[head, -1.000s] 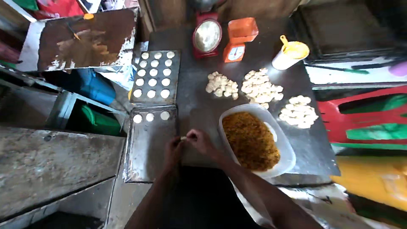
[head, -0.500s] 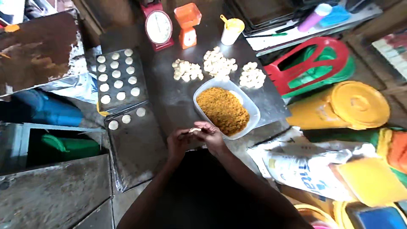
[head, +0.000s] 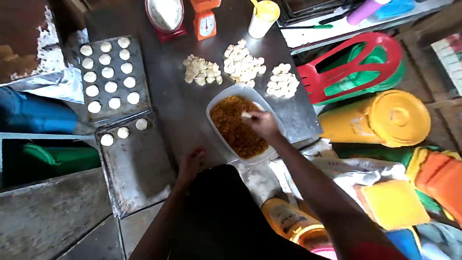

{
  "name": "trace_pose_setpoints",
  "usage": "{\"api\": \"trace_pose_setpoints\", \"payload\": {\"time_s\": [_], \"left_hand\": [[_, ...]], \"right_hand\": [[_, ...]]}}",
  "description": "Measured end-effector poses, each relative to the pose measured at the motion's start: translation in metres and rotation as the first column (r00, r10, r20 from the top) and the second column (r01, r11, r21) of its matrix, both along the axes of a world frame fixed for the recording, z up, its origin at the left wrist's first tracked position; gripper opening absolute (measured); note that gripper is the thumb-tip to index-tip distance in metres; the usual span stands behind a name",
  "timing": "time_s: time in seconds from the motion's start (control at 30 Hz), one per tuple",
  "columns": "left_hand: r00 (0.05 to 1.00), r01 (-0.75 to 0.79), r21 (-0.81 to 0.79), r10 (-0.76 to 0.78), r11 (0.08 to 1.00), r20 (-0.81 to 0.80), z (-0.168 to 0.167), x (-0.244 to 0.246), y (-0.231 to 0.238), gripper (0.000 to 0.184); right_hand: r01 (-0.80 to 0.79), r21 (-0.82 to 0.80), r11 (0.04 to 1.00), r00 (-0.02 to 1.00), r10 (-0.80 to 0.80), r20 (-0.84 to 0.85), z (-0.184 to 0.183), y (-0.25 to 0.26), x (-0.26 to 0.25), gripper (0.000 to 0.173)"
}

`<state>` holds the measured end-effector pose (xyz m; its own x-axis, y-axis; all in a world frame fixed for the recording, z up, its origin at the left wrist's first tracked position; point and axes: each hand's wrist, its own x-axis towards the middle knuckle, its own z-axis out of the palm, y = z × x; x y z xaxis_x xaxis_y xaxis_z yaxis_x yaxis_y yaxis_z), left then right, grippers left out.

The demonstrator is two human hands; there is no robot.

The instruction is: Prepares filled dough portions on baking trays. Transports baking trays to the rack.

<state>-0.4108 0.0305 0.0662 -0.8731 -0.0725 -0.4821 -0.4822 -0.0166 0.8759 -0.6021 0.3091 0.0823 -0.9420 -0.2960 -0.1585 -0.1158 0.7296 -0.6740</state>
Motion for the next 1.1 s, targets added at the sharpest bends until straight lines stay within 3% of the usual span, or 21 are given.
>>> {"api": "trace_pose_setpoints", "payload": {"time_s": [0.07,0.1,0.17,0.27,0.33,0.47,0.63,0.7,0.83,0.9,1.0,1.1], "left_hand": [[1.0,-0.019,-0.068,0.018,0.998,-0.015,-0.005,-0.001,-0.007,0.034],[1.0,-0.02,-0.104,0.018,0.994,-0.02,-0.008,0.001,-0.01,0.034],[0.999,-0.037,-0.139,0.035,0.99,-0.017,-0.014,0.006,-0.016,0.033],[0.996,-0.092,-0.126,0.092,0.988,-0.004,-0.02,0.014,-0.019,0.033],[0.993,-0.115,-0.125,0.114,0.985,-0.013,-0.025,0.02,-0.018,0.033],[0.988,-0.155,-0.114,0.155,0.981,-0.012,-0.024,0.025,-0.015,0.032],[0.991,-0.125,-0.129,0.118,0.984,-0.061,-0.005,0.009,-0.014,0.031],[0.992,-0.091,-0.15,0.075,0.984,-0.103,0.007,-0.008,-0.013,0.03],[0.978,-0.022,-0.154,-0.011,0.988,-0.207,0.02,-0.046,-0.008,0.031],[0.971,0.024,-0.167,-0.063,0.986,-0.233,0.024,-0.064,-0.001,0.029],[0.961,0.095,-0.22,-0.147,0.971,-0.233,0.034,-0.092,0.011,0.028],[0.951,0.089,-0.246,-0.156,0.965,-0.266,0.048,-0.124,0.029,0.029]], "right_hand": [[-0.109,0.415,0.903,0.987,0.149,-0.067,-0.014,0.014,-0.038,0.031],[-0.175,0.527,0.832,0.974,0.224,-0.028,-0.022,0.015,-0.045,0.034],[-0.294,0.647,0.703,0.944,0.319,0.083,-0.037,0.011,-0.047,0.04],[-0.345,0.692,0.634,0.914,0.396,0.093,-0.055,0.01,-0.049,0.037],[-0.35,0.645,0.679,0.915,0.395,0.081,-0.056,0.014,-0.06,0.033],[-0.274,0.409,0.87,0.958,0.286,0.034,-0.047,0.011,-0.077,0.025],[-0.229,0.15,0.962,0.974,0.227,0.027,-0.035,-0.003,-0.06,0.024],[-0.23,0.212,0.95,0.97,0.241,-0.027,-0.035,-0.006,-0.049,0.028],[-0.296,0.516,0.804,0.921,0.384,-0.071,-0.071,-0.004,-0.045,0.049],[-0.292,0.527,0.798,0.908,0.404,-0.109,-0.084,0.0,-0.047,0.047],[-0.191,0.336,0.922,0.963,0.242,-0.116,-0.061,-0.001,-0.055,0.028],[-0.043,-0.043,0.998,0.996,0.046,0.071,-0.015,0.0,-0.054,0.026]]}}
